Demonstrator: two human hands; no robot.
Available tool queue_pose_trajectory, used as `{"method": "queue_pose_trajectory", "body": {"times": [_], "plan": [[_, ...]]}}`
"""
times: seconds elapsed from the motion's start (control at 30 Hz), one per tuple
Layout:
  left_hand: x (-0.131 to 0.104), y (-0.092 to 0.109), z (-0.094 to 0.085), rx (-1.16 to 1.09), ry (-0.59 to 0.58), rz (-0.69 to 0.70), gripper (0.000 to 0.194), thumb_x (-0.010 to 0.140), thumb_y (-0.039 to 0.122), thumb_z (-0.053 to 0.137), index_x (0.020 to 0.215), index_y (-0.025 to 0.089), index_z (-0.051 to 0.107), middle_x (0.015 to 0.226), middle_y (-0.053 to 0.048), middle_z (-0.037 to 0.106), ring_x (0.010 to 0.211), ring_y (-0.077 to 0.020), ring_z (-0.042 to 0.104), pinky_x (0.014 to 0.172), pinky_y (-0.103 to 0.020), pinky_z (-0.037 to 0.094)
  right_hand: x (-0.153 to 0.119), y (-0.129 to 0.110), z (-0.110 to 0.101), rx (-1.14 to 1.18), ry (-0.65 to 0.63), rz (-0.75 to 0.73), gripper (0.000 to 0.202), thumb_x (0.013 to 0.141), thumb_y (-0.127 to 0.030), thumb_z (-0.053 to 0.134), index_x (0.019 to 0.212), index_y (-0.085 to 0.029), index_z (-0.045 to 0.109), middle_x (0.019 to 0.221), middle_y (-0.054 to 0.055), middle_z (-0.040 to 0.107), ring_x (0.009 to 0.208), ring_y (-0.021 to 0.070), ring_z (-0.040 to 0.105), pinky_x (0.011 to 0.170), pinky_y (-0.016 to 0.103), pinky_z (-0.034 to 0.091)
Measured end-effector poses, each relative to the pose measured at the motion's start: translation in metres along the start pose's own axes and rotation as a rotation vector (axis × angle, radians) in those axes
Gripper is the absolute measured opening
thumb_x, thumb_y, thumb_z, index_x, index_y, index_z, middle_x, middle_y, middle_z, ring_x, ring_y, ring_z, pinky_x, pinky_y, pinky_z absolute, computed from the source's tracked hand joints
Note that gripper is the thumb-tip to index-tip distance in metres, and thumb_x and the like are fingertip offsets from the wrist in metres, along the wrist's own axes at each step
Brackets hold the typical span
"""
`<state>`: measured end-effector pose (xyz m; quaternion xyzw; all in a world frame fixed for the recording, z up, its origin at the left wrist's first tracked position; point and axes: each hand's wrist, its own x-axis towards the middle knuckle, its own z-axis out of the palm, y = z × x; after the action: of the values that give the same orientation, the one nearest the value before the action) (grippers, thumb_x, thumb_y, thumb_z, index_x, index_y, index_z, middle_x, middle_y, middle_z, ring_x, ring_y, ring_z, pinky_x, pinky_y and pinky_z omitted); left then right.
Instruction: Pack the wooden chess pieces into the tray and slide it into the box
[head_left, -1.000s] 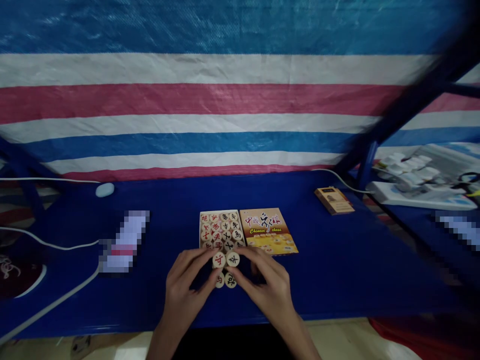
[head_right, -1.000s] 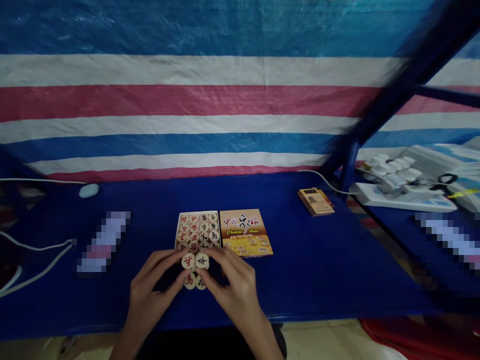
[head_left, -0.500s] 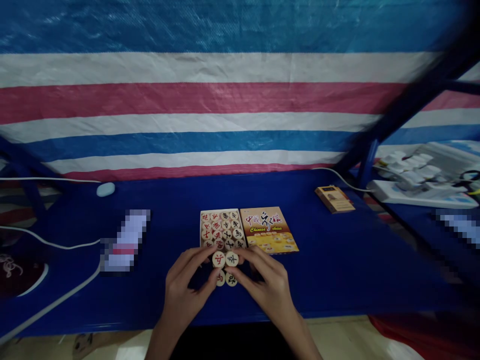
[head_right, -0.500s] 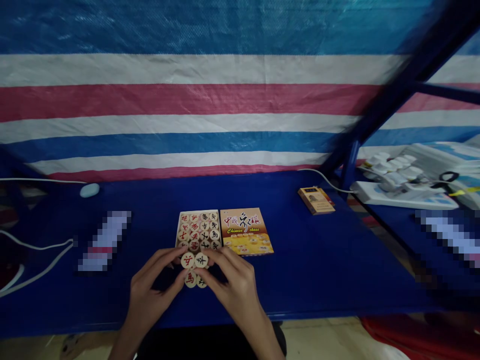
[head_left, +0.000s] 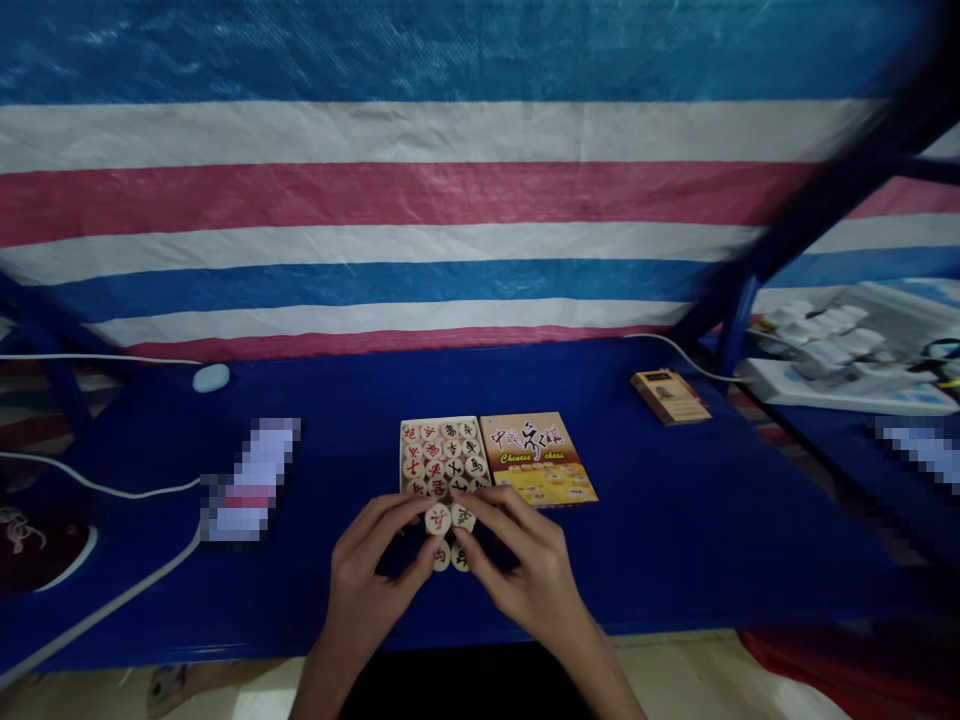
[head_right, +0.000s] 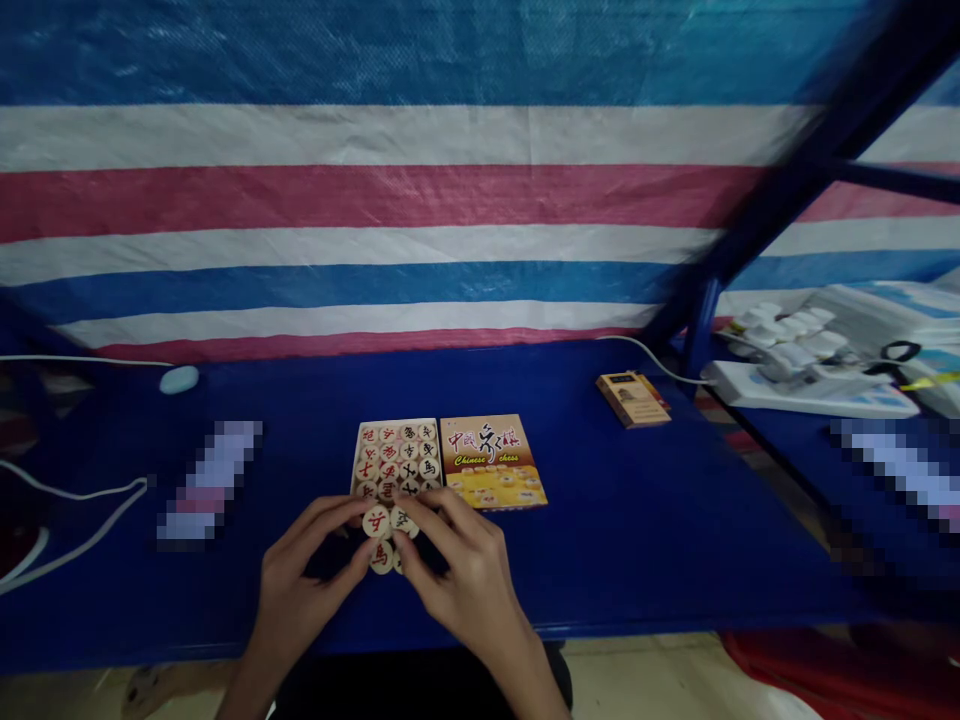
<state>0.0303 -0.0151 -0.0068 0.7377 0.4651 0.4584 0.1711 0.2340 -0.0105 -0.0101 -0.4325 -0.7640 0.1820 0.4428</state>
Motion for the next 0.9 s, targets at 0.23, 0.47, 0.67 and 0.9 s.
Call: {"method": "queue_pose_trajectory", "body": {"times": [0.23,0.47,0.67,0.9], "plan": [[0.0016,-0.0011,0.0015,-0.020,0.003,-0.021,0.034,0.090,0.015,0.068,0.121,0.028,0.066,0.110,-0.002,0.070,0.090,-0.0137,0.067,0.078,-0.029,0.058,-0.0008,-0.0026,-0.0009,-0.024,-0.020,0.010,0.052,0.094,-0.016,0.061,0.144,-0.028,0.053,0.122,0.007,0.066,0.112,0.0192,0.065,0.093,0.035,0.058],[0.0008,0.0010,0.0009,-0.021,0.019,-0.036,0.032,0.091,0.016,0.067,0.121,0.027,0.067,0.109,-0.003,0.070,0.089,-0.0137,0.067,0.078,-0.029,0.058,-0.0008,-0.0012,0.0006,0.028,0.038,0.057,0.041,0.093,-0.018,0.065,0.132,-0.028,0.060,0.116,0.004,0.071,0.102,0.0174,0.068,0.088,0.033,0.060],[0.0001,-0.0006,0.0007,-0.023,0.004,-0.045,0.034,0.091,0.017,0.068,0.123,0.029,0.066,0.112,-0.003,0.071,0.093,-0.0144,0.068,0.080,-0.030,0.059,0.0007,-0.0018,-0.0003,0.027,0.013,0.060,0.042,0.095,-0.018,0.062,0.136,-0.028,0.059,0.121,0.005,0.070,0.108,0.0185,0.068,0.091,0.035,0.060],[0.0017,-0.0009,0.0008,-0.026,0.009,-0.053,0.033,0.091,0.018,0.068,0.122,0.030,0.067,0.112,-0.002,0.071,0.095,-0.0139,0.069,0.082,-0.029,0.059,0.0003,0.0000,0.0012,0.021,0.004,0.044,0.044,0.095,-0.017,0.061,0.138,-0.029,0.057,0.122,0.005,0.069,0.113,0.0189,0.067,0.093,0.034,0.059]]}}
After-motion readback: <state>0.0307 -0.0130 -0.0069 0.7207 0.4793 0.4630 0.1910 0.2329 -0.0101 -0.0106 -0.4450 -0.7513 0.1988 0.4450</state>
